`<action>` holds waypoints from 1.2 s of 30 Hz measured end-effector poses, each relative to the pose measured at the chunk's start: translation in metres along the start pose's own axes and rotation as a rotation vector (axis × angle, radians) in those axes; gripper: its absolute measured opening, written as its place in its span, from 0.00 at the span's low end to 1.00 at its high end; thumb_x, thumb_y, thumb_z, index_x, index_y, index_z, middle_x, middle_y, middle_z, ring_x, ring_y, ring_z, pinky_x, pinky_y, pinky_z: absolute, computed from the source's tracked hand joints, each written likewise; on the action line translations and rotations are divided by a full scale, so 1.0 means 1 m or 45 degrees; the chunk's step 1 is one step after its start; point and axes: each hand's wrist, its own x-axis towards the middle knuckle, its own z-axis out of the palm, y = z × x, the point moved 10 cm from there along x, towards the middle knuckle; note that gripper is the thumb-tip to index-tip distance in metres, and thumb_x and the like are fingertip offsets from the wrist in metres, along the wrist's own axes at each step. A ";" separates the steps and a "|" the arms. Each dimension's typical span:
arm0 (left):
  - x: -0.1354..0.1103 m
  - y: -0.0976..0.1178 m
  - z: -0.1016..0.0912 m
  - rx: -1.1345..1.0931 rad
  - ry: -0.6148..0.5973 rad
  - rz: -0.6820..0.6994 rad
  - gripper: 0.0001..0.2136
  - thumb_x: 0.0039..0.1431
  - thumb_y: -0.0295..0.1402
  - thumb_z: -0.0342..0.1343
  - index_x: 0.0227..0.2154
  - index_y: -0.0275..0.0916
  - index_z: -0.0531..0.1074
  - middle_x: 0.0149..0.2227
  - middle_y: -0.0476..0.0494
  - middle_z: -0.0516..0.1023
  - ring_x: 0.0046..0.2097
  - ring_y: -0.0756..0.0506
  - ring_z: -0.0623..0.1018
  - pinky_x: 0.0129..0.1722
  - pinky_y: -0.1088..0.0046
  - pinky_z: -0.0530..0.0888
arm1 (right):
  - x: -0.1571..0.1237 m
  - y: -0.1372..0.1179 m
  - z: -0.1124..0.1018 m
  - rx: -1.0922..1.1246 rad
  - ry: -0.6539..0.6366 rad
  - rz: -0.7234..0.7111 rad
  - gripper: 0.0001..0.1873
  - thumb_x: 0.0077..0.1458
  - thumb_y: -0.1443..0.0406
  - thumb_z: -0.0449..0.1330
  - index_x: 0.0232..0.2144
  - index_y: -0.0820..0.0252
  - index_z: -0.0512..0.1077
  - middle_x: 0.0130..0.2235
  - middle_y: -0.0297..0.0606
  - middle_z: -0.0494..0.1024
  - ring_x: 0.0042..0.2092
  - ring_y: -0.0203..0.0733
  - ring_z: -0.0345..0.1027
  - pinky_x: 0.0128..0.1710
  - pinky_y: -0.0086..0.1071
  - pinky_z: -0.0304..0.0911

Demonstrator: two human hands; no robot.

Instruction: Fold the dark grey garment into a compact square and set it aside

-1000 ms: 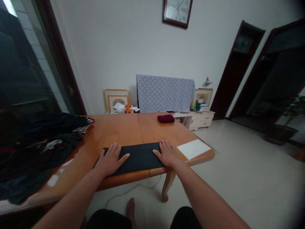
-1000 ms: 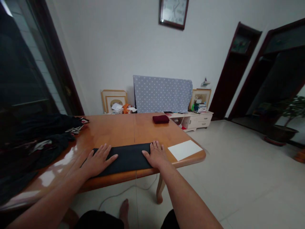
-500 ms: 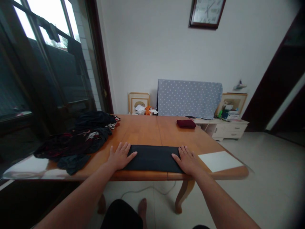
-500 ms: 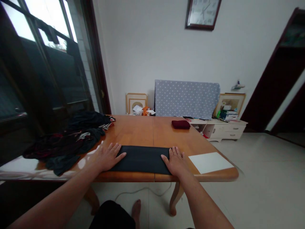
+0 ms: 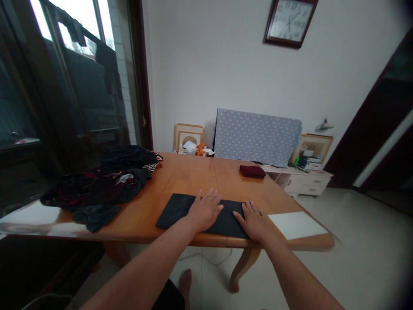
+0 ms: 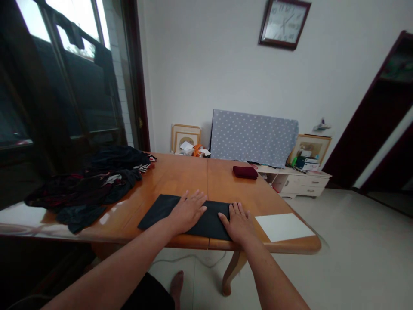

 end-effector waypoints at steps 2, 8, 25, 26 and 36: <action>0.004 0.013 0.014 -0.043 -0.079 0.060 0.27 0.71 0.46 0.29 0.65 0.44 0.58 0.69 0.43 0.56 0.71 0.42 0.50 0.67 0.48 0.47 | 0.000 0.000 0.002 -0.017 -0.005 -0.008 0.48 0.61 0.38 0.35 0.68 0.66 0.52 0.70 0.50 0.48 0.71 0.55 0.33 0.67 0.53 0.34; 0.000 0.001 0.047 -0.143 -0.337 -0.047 0.33 0.66 0.56 0.29 0.67 0.43 0.55 0.71 0.41 0.52 0.71 0.37 0.49 0.65 0.42 0.48 | 0.002 0.004 0.007 -0.081 -0.027 -0.017 0.45 0.62 0.39 0.36 0.69 0.63 0.52 0.70 0.49 0.47 0.71 0.55 0.33 0.67 0.54 0.35; 0.005 -0.003 0.053 -0.175 -0.337 -0.087 0.44 0.55 0.68 0.32 0.67 0.46 0.55 0.71 0.41 0.52 0.70 0.30 0.49 0.65 0.43 0.45 | 0.006 -0.029 -0.041 -0.022 0.029 -0.032 0.44 0.64 0.42 0.35 0.68 0.69 0.51 0.70 0.51 0.48 0.71 0.54 0.33 0.68 0.53 0.29; 0.006 -0.003 0.054 -0.177 -0.336 -0.086 0.45 0.55 0.69 0.32 0.68 0.46 0.55 0.71 0.41 0.51 0.70 0.30 0.49 0.65 0.42 0.45 | 0.005 -0.038 -0.046 -0.004 0.079 -0.077 0.43 0.65 0.43 0.34 0.69 0.68 0.50 0.70 0.50 0.47 0.72 0.52 0.32 0.68 0.52 0.28; 0.011 -0.009 0.065 -0.152 -0.345 -0.075 0.45 0.53 0.69 0.38 0.68 0.46 0.55 0.71 0.41 0.50 0.70 0.29 0.47 0.65 0.41 0.43 | 0.003 -0.056 -0.010 0.210 -0.103 -0.165 0.41 0.66 0.45 0.35 0.69 0.67 0.47 0.71 0.49 0.46 0.72 0.49 0.33 0.68 0.51 0.32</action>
